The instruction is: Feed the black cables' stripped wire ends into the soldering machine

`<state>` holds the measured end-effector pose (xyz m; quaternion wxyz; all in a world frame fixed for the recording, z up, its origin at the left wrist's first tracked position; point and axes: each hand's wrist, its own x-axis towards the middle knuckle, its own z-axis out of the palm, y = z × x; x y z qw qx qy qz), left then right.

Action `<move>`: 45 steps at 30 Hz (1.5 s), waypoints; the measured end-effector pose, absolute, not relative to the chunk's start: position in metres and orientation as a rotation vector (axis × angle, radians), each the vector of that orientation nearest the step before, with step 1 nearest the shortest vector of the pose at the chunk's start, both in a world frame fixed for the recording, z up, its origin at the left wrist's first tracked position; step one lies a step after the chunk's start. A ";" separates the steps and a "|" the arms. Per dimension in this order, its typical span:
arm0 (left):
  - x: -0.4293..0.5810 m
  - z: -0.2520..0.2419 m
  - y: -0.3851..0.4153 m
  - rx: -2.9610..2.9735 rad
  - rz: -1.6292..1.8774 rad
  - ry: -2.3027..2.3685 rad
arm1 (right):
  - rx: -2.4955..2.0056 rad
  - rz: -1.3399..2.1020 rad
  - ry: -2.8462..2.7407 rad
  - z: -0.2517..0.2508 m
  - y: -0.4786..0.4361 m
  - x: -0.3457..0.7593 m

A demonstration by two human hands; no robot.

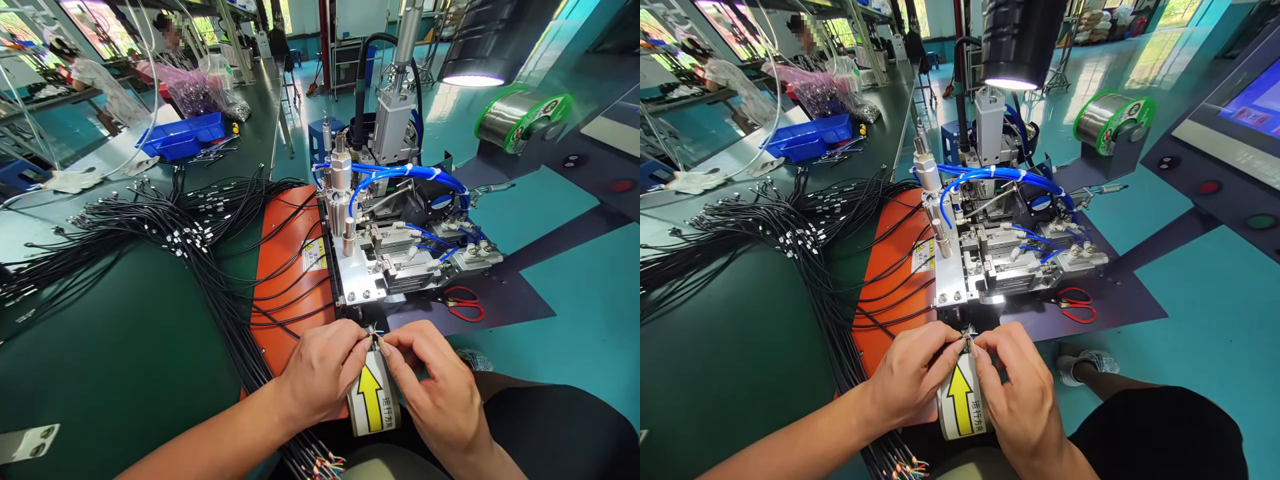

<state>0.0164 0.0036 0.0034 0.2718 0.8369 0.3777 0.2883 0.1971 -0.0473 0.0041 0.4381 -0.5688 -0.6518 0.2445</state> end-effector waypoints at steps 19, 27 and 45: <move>0.016 0.004 0.003 2.247 0.779 1.014 | -1.547 1.233 -1.087 -0.001 -0.046 0.202; 0.016 0.004 0.003 2.301 0.790 1.001 | -1.306 1.699 -0.634 0.006 -0.035 0.194; 0.017 0.002 0.003 2.363 0.780 0.991 | -1.366 1.664 -0.681 0.010 -0.032 0.195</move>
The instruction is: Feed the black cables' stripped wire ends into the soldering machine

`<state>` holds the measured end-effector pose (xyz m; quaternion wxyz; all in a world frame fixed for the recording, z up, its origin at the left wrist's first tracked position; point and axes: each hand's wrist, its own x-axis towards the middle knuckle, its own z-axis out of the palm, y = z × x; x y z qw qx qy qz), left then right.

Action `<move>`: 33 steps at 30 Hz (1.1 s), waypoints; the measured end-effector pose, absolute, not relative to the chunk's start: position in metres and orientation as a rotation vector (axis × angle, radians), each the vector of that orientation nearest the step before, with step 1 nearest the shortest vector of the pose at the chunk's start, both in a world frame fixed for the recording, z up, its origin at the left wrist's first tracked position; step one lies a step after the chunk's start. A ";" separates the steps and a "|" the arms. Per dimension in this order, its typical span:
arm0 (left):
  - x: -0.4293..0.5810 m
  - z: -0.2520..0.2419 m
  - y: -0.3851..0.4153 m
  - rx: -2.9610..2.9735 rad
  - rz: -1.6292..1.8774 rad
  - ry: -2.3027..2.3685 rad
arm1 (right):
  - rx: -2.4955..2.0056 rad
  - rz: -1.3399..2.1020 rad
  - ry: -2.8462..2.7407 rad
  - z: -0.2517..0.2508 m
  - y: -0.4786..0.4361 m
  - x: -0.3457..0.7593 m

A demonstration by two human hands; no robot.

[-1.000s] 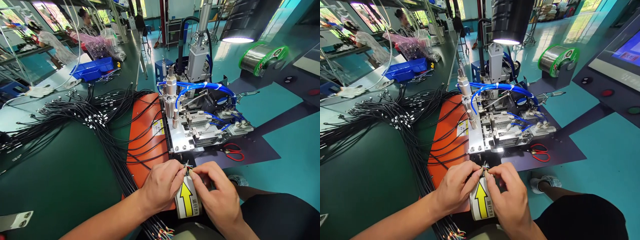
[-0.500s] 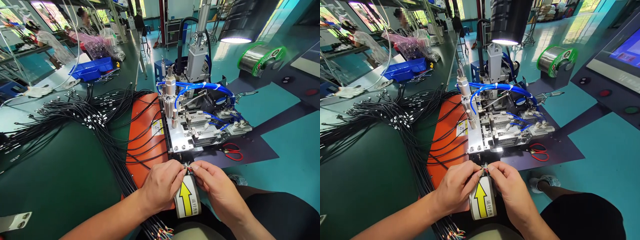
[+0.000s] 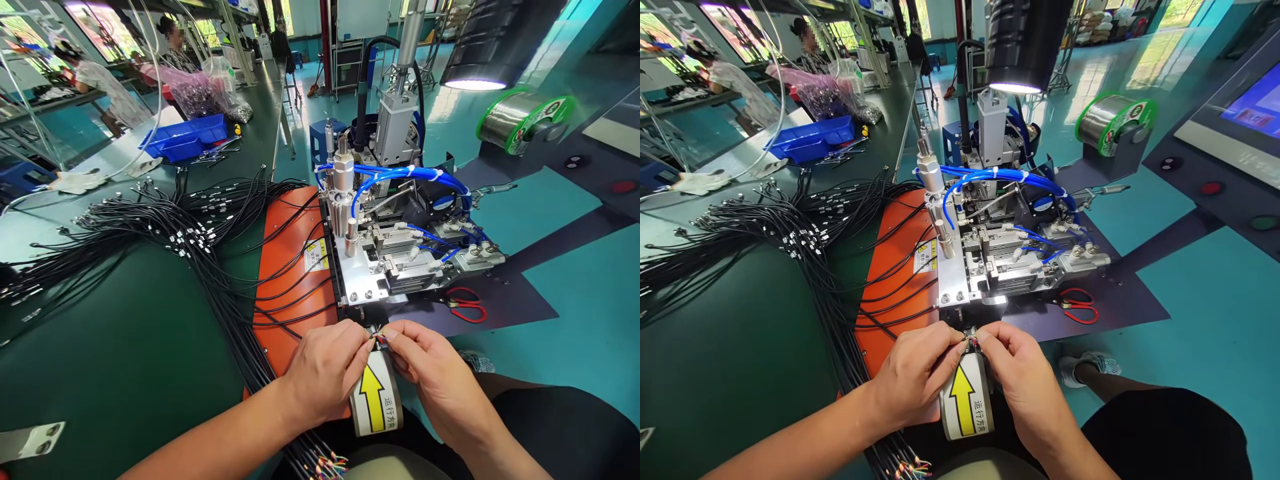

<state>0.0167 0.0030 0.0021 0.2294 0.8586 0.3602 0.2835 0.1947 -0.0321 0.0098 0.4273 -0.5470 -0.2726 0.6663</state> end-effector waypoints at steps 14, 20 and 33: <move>0.016 0.001 0.002 2.492 0.785 0.980 | -1.407 1.645 -0.726 0.009 -0.033 0.195; 0.018 0.002 0.003 2.557 0.822 0.951 | -1.441 1.631 -0.766 0.010 -0.032 0.197; 0.017 0.003 0.003 2.482 0.791 0.957 | -1.390 1.654 -0.811 0.006 -0.033 0.198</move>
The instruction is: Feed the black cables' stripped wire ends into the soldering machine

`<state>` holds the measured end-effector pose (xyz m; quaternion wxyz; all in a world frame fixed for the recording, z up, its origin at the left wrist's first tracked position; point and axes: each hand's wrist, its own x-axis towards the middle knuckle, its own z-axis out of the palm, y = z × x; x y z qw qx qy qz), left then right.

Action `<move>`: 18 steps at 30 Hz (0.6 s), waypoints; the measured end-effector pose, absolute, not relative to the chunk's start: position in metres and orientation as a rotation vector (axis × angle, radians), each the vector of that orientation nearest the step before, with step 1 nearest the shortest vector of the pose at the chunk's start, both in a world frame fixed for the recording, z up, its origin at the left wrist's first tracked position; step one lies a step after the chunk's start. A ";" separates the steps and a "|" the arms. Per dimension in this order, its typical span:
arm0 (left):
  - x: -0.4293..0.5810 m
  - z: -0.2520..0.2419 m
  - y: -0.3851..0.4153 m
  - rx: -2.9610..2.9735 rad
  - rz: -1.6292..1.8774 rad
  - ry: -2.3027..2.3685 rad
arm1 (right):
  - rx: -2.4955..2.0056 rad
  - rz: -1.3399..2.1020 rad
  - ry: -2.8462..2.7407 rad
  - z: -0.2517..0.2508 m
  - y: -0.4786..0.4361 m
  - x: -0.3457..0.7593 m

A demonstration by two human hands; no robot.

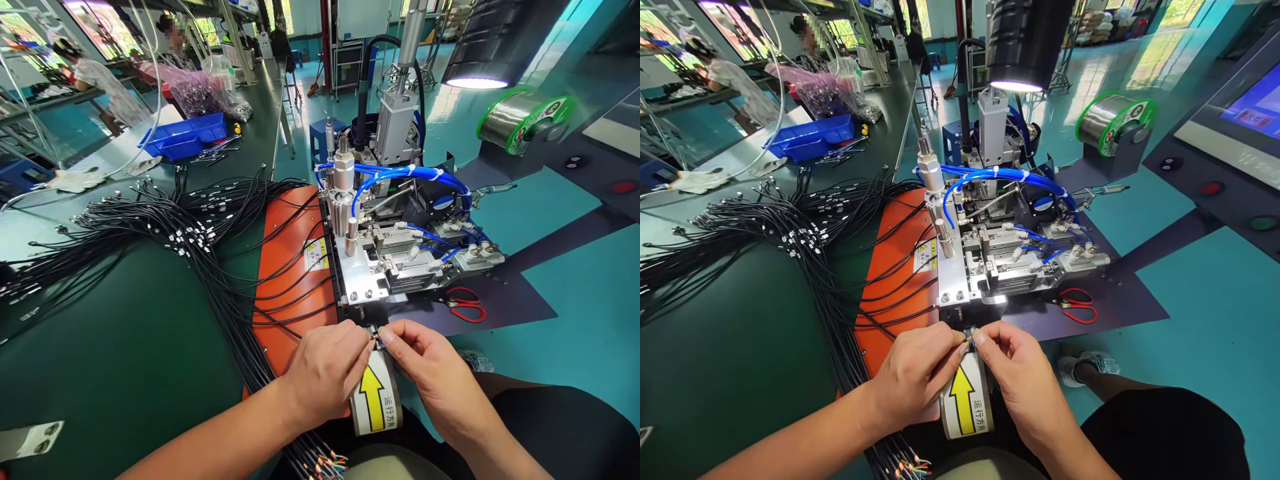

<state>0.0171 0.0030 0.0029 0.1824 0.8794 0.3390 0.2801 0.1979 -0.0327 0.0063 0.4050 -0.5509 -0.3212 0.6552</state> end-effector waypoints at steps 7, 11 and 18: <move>0.016 0.003 0.004 2.333 0.837 1.013 | -1.392 1.543 -0.947 0.006 -0.034 0.200; 0.016 0.003 0.005 2.254 0.785 0.998 | -1.392 1.484 -1.065 0.008 -0.034 0.200; 0.015 0.007 0.008 2.173 0.777 0.950 | -1.366 1.380 -1.201 0.011 -0.031 0.202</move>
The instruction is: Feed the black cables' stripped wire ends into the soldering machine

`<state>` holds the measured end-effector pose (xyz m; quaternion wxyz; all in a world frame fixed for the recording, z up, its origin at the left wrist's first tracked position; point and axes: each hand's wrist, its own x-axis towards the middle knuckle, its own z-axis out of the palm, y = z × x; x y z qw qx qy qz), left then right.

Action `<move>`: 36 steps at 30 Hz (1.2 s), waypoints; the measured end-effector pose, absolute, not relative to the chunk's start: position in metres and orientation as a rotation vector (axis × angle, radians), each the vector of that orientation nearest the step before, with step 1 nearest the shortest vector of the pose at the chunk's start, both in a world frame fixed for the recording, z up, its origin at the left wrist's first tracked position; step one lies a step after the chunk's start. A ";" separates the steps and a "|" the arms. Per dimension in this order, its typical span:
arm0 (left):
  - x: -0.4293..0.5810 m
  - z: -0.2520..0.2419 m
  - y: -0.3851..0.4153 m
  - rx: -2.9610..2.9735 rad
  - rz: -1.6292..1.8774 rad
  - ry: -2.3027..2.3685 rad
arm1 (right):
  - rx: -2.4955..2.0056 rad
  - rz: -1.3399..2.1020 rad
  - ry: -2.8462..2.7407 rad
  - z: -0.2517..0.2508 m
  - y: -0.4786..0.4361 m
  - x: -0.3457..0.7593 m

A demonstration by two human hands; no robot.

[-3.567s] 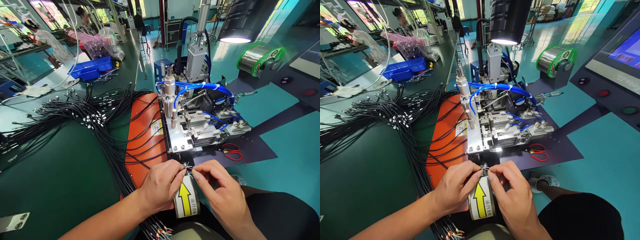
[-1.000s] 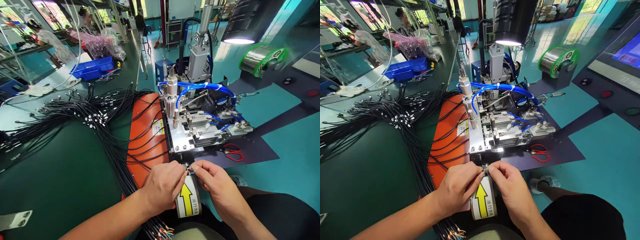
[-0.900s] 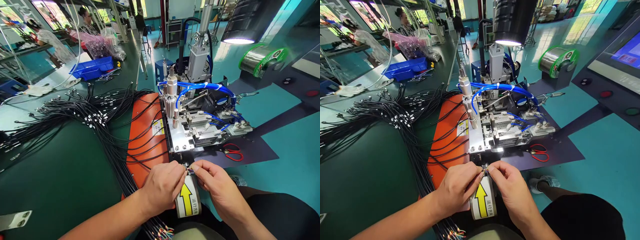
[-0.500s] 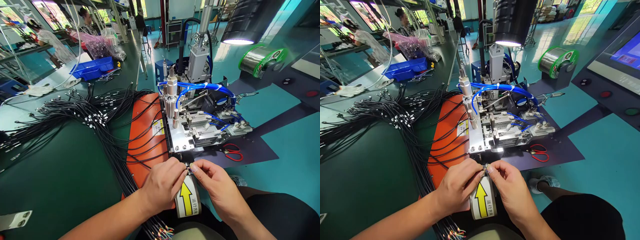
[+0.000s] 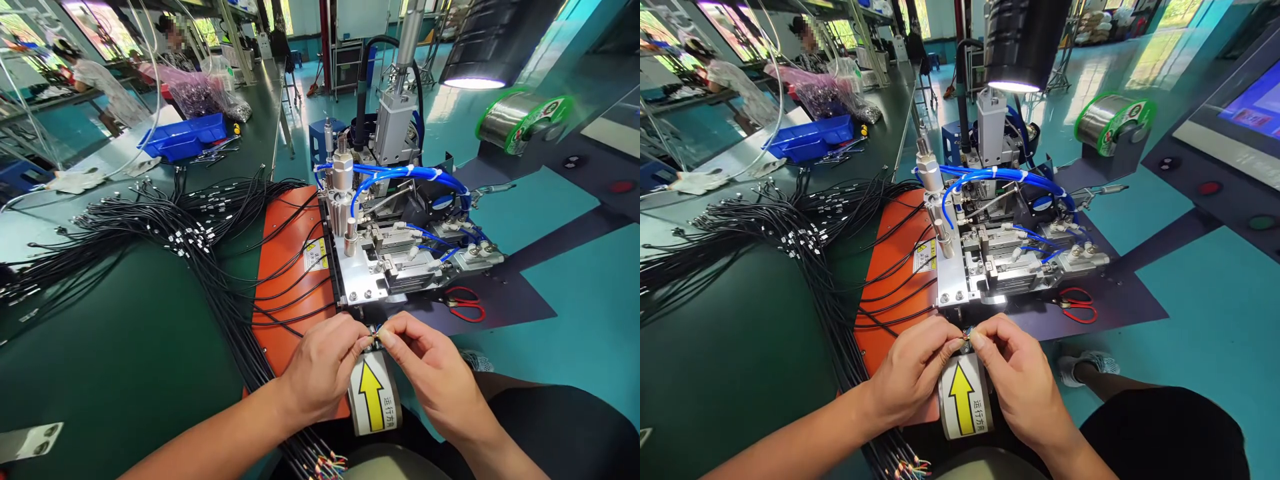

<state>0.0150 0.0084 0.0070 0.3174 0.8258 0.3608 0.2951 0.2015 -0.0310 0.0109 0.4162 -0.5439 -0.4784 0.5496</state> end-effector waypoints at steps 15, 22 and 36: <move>0.006 0.017 0.006 2.359 0.751 0.974 | -1.438 1.343 -1.266 -0.002 -0.031 0.211; 0.006 0.004 0.001 2.319 0.844 0.987 | -1.549 1.261 -1.288 -0.013 -0.030 0.208; 0.007 0.004 0.002 2.300 0.824 1.066 | -1.594 1.050 -1.432 -0.023 -0.024 0.203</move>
